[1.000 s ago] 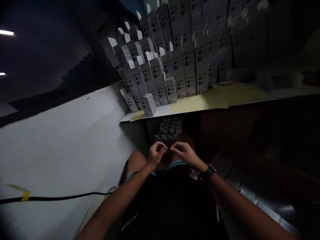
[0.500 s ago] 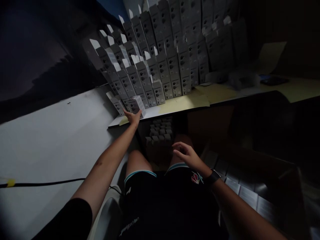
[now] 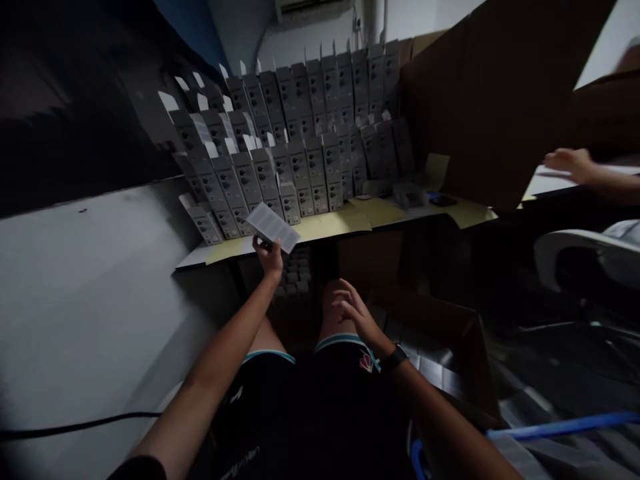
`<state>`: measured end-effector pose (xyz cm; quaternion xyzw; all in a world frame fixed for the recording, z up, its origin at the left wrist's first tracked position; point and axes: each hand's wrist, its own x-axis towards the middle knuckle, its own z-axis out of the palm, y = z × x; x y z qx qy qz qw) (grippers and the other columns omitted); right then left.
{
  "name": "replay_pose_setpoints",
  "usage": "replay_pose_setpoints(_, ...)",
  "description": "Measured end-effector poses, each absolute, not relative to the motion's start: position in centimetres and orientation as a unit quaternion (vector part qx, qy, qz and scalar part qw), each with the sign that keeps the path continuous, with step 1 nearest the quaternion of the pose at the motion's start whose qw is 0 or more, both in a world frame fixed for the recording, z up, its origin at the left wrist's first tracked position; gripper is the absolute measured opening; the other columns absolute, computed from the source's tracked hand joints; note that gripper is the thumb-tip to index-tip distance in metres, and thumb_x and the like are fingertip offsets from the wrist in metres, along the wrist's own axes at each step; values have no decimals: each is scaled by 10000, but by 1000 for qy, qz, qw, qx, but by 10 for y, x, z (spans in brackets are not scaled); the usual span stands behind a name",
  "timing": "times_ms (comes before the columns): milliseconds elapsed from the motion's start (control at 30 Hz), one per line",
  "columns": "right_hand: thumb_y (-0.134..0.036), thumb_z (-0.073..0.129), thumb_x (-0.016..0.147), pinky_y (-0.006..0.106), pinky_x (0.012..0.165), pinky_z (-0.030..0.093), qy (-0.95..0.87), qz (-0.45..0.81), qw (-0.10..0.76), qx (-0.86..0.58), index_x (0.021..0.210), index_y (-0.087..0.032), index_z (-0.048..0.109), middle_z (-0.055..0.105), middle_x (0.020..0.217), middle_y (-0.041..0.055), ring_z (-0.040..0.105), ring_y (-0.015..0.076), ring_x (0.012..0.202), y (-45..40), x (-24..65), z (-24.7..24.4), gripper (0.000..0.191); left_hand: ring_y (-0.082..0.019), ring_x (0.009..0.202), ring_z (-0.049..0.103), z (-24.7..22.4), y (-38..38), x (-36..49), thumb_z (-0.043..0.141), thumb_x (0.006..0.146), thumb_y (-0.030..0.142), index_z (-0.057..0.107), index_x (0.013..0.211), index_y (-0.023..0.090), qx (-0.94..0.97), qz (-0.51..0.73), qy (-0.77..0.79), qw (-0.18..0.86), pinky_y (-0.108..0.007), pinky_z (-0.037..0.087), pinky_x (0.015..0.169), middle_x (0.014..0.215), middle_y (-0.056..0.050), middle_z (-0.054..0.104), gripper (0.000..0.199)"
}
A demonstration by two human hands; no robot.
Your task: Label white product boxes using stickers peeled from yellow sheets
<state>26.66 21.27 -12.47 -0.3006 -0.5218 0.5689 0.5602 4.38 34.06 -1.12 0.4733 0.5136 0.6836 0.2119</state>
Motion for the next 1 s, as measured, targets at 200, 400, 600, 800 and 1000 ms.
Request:
replay_pose_setpoints(200,-713,348,868,414,860,513,-427,622,590,-287,1554,-333,204,508,1422,103,579,285,1173,171,271,-98,798,-167,1118,625,-82,213,118,455,853,387,371,1363,199,512,651,377,415,-302,520,978,1248,-102,608,550)
replay_pose_setpoints(400,-724,150,910,503,940,460,-429,690,513,-277,1530,-329,327,484,1472,84,580,306,1175,94,261,-99,757,-188,1170,597,-130,125,92,536,819,403,334,1397,244,414,569,332,629,-317,504,1010,1316,-76,568,633)
replay_pose_setpoints(600,-641,341,924,446,1030,441,-474,698,466,-265,1542,-279,305,486,1466,96,541,287,1254,86,244,-106,717,-207,1227,574,-115,98,54,608,804,370,230,1483,316,421,550,368,620,-359,494,1053,1364,-68,544,779)
replay_pose_setpoints(800,-521,506,958,430,1105,378,-641,524,456,-325,1447,-277,429,509,1417,97,491,253,1294,100,246,-118,552,-235,1461,340,-110,72,26,621,864,438,36,1577,318,537,483,475,503,-426,272,1244,1589,-68,291,930)
replay_pose_setpoints(1000,-448,395,1029,461,1174,291,-765,498,337,-230,1402,-277,535,402,1531,76,356,255,1429,110,244,-109,434,-251,1432,361,-126,50,14,517,913,449,432,1455,269,581,430,529,445,-449,218,1257,1527,-65,384,578)
